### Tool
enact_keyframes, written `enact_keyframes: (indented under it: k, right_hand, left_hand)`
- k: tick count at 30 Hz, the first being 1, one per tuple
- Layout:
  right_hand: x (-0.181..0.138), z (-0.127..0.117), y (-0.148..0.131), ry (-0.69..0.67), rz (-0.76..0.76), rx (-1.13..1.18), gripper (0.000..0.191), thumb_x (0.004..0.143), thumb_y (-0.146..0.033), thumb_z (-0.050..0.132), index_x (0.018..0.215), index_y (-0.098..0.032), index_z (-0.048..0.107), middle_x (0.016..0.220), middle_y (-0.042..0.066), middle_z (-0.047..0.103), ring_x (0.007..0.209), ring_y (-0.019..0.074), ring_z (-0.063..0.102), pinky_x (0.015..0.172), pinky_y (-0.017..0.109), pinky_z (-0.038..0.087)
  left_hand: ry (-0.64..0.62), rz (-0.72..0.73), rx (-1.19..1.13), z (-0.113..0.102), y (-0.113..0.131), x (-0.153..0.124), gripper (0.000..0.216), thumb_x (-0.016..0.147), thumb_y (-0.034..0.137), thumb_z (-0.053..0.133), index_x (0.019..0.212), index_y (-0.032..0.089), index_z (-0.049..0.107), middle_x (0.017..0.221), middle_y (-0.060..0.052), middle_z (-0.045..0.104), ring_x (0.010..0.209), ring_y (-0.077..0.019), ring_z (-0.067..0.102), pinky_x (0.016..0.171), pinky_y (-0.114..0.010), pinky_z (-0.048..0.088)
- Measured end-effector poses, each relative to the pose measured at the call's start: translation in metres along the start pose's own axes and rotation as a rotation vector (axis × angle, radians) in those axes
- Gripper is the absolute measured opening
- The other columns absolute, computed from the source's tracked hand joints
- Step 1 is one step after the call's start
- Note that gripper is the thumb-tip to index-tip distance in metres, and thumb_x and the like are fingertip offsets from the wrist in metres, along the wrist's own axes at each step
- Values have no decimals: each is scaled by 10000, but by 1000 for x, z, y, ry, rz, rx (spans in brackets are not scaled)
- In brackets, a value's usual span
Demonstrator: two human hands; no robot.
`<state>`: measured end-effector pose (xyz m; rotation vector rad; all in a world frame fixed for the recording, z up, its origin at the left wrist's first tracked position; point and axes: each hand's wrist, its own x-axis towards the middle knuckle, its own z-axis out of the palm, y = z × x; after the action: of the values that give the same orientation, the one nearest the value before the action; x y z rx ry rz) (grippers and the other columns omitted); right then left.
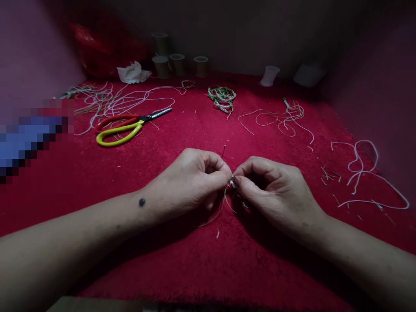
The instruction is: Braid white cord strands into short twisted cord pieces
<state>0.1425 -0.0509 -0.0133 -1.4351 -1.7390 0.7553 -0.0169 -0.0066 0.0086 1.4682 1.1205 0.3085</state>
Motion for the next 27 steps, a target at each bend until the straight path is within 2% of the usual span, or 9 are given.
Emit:
enact_keyframes:
  k: [5,10,20,23,27]
  right_hand:
    - [0,1,0,4,-17,-26,83,730,-120,561,722,-147,639,653,15,642,513,89,553,464,192,428]
    - [1,0,-1,-20,54,36,84,731,-121,557,701,-147,631,656,17,637,529,93,557,473,194,431]
    - [1,-1,-3,-114,202,249,82,762,-153,535,695,-167,582,550,-35,568,460,68,511,453,177,412]
    - [1,-1,-2,-89,170,176,90,763,-158,537,688,-167,585,578,-22,583,503,78,531,488,185,424]
    - [-1,0,-1,-52,85,19,92,765,-158,537,699,-167,600,627,4,615,560,105,559,513,207,432]
  left_hand:
    - [-1,-17,-6,1,1,0,167,789,287,528,679,167,563,406,42,482,328,-59,408,307,-143,299]
    - [-27,-16,-4,0,2,0,190,801,302,521,676,163,556,404,44,478,326,-57,411,310,-138,303]
    - [36,127,80,1,0,-1,107,791,216,521,715,156,566,445,59,507,366,-36,433,339,-100,316]
    - [60,174,120,2,0,-1,105,792,194,515,704,157,559,453,65,507,373,-29,439,358,-93,329]
    - [56,144,162,3,0,-3,134,814,207,477,714,168,559,448,64,508,360,-42,447,357,-109,340]
